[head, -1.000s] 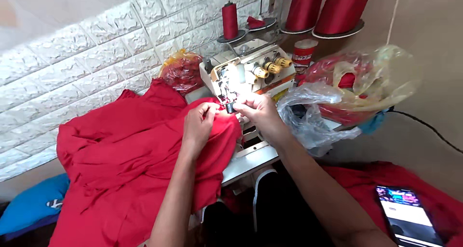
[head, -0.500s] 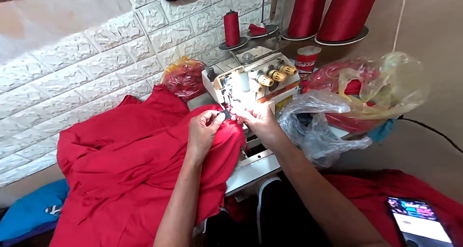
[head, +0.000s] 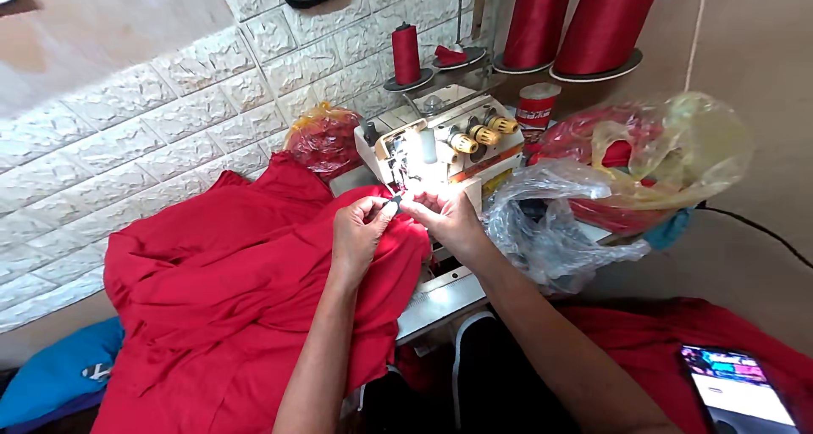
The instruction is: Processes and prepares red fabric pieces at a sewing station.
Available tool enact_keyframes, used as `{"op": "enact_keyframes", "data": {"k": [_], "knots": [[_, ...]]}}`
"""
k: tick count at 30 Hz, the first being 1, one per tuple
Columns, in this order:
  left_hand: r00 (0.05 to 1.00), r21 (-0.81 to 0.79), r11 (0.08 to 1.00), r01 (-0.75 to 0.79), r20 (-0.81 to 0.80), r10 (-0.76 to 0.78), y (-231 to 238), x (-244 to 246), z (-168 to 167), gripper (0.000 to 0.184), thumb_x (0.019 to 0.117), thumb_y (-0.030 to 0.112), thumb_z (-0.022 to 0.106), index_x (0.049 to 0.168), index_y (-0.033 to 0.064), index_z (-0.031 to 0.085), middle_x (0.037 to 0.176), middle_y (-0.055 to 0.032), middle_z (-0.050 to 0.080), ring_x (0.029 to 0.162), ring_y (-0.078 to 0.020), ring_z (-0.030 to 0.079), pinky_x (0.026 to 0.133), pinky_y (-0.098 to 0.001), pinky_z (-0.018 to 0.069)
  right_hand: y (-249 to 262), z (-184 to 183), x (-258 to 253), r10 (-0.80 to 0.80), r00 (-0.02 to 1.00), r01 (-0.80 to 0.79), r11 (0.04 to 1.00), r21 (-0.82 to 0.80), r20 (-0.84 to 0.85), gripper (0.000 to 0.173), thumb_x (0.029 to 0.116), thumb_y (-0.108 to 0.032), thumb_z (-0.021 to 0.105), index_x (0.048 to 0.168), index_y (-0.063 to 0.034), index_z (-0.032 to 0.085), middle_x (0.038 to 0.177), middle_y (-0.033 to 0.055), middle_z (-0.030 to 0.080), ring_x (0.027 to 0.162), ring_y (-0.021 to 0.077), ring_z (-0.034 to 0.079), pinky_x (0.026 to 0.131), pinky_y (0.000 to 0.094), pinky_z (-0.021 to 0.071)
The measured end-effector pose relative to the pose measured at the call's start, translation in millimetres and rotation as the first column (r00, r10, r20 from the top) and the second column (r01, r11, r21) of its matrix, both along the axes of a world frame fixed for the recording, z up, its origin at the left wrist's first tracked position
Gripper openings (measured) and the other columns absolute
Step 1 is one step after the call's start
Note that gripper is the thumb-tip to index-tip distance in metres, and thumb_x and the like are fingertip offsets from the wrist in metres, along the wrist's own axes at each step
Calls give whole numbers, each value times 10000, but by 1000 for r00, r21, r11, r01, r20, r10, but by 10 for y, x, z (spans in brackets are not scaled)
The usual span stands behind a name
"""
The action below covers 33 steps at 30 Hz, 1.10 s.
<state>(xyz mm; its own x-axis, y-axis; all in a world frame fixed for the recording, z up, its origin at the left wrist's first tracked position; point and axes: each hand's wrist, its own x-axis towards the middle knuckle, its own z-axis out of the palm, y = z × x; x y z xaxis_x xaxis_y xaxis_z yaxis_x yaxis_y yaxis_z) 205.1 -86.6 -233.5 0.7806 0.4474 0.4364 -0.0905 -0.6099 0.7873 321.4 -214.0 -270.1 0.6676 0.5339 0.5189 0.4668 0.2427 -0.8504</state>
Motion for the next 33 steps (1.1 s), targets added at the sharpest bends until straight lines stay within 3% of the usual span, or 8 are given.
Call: {"op": "enact_keyframes", "data": {"k": [7, 12, 14, 17, 22, 24, 28, 33], "knots": [[997, 182, 982, -48, -50, 58, 49, -168, 47, 318, 1098, 300, 472, 1177, 83, 691, 1028, -61, 716, 875, -157, 675, 776, -387, 560, -74, 35, -90, -56, 998, 56, 998, -15, -29, 166, 1014, -196, 611, 912, -86, 686, 688, 11, 607, 543, 93, 529, 489, 268, 439], [889, 467, 858, -213, -273, 369, 350, -521, 104, 543, 1053, 330, 553, 1494, 27, 462, 1469, -257, 502, 1371, -495, 425, 1021, -752, 292, -494, -130, -297, -150, 987, 154, 983, -96, 49, 122, 971, -204, 624, 961, -96, 680, 955, 23, 650, 862, 95, 640, 736, 299, 544], [848, 410, 902, -135, -423, 319, 473, -653, 179, 544, 1041, 332, 602, 1453, -9, 500, 1333, -301, 598, 1242, -513, 545, 1003, -764, 335, -581, -308, -400, -100, 994, 95, 992, -88, -55, 93, 956, -189, 647, 949, -104, 683, 1045, 20, 658, 889, 75, 659, 732, 254, 575], [912, 361, 932, -38, -369, 179, 746, -628, 101, 249, 1034, 241, 620, 950, 11, 665, 755, -127, 614, 668, -246, 585, 625, -470, 478, -560, -468, -566, 43, 974, -41, 999, 14, -221, 109, 963, -131, 621, 991, -46, 682, 1096, 59, 678, 822, 73, 665, 654, 209, 558], [895, 675, 645, -358, 51, 443, 747, -329, -34, 251, 935, 125, 653, 1171, 43, 680, 1140, -226, 665, 1095, -469, 606, 929, -749, 364, -376, -535, -778, 243, 881, -111, 940, 322, -406, 86, 987, -44, 603, 997, 0, 676, 1084, 104, 706, 747, 99, 690, 554, 208, 558], [926, 635, 717, -288, -7, 378, 473, -250, 130, 325, 951, 73, 604, 1263, -15, 627, 1261, -273, 613, 1198, -491, 556, 946, -716, 379, -340, -509, -809, 272, 856, -102, 922, 373, -439, 76, 985, -32, 599, 982, -15, 673, 947, 65, 715, 683, 79, 669, 552, 203, 554], [993, 373, 927, -46, -82, 82, 112, -38, 158, 246, 1027, 150, 557, 1221, 17, 630, 1133, -122, 696, 1007, -197, 689, 857, -391, 572, -395, -478, -727, 162, 928, -50, 946, 320, -335, 80, 975, -37, 601, 955, -32, 678, 839, 23, 710, 688, 65, 654, 614, 202, 547], [984, 342, 939, 22, -174, 41, 62, 143, -29, 617, 839, 422, 809, 1284, 89, 540, 1136, -71, 658, 1119, -253, 607, 963, -552, 448, -472, -509, -623, 69, 962, -7, 973, 232, -263, 71, 948, -59, 628, 916, -56, 691, 811, -13, 682, 683, 45, 619, 621, 187, 521]]}}
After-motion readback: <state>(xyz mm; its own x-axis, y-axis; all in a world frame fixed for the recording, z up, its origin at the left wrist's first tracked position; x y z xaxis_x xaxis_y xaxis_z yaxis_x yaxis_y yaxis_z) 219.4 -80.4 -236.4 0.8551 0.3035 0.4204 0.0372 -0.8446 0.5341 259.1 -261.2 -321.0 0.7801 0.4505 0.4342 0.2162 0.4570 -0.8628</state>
